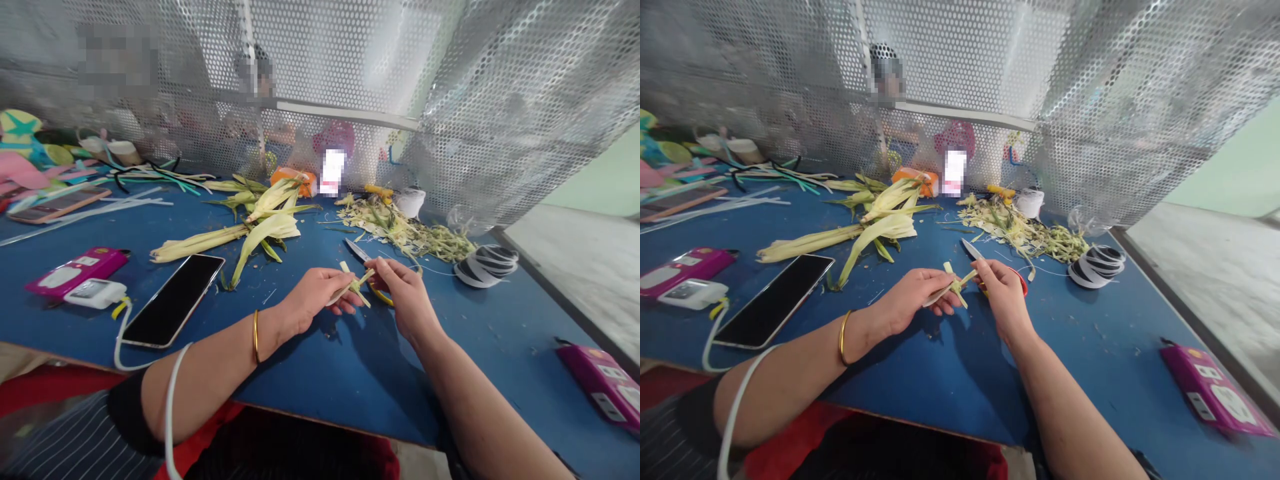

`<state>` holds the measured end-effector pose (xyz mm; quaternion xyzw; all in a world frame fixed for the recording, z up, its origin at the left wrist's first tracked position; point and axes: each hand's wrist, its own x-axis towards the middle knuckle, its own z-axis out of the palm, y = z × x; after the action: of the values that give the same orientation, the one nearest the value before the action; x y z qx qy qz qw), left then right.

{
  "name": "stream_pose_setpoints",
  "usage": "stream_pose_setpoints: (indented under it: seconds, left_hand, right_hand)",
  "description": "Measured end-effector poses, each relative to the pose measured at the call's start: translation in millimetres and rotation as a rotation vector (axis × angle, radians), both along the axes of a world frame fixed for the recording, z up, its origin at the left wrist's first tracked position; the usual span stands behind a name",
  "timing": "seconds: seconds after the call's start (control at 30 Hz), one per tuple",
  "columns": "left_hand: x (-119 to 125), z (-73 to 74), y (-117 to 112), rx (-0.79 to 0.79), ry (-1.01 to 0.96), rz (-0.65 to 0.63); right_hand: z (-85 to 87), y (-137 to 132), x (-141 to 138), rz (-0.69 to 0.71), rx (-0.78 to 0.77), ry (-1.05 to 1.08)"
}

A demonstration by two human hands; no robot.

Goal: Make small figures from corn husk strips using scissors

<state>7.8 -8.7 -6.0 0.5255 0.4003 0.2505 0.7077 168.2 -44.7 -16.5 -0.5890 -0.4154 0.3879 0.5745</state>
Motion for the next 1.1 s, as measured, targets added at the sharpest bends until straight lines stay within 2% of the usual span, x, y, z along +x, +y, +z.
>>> stream_pose_setpoints:
  seconds: [0.17,0.43,0.63,0.77,0.87,0.97,1.1]
  left_hand:
    - [-1,2.5,0,-0.035,-0.008,-0.010]
    - [-3,3.0,-1,-0.074,-0.039,-0.059]
    - [-3,3.3,-2,-0.049,-0.051,-0.043]
    - [-3,1.0,2,-0.241,-0.238,-0.023]
    - [-4,0.4,8,-0.412,-0.385,0.026]
    - [-5,1.8,11,-0.503,-0.434,0.039]
    - [-8,4.2,10,-0.369,-0.308,0.017]
  right_hand:
    - [0.3,-2,-4,0.117,0.010,0.030]
    - [2.9,-4,-7,0.123,0.071,-0.009]
    - [-2.3,-4,-7,0.047,0.145,-0.042]
    - [0.2,-2,-5,0.117,0.148,-0.084]
    - [2.5,-2,-4,0.241,0.131,-0.176]
    - [2.3,-4,-4,0.332,0.129,-0.292]
    - [2.3,-7,-3,0.313,0.194,-0.457]
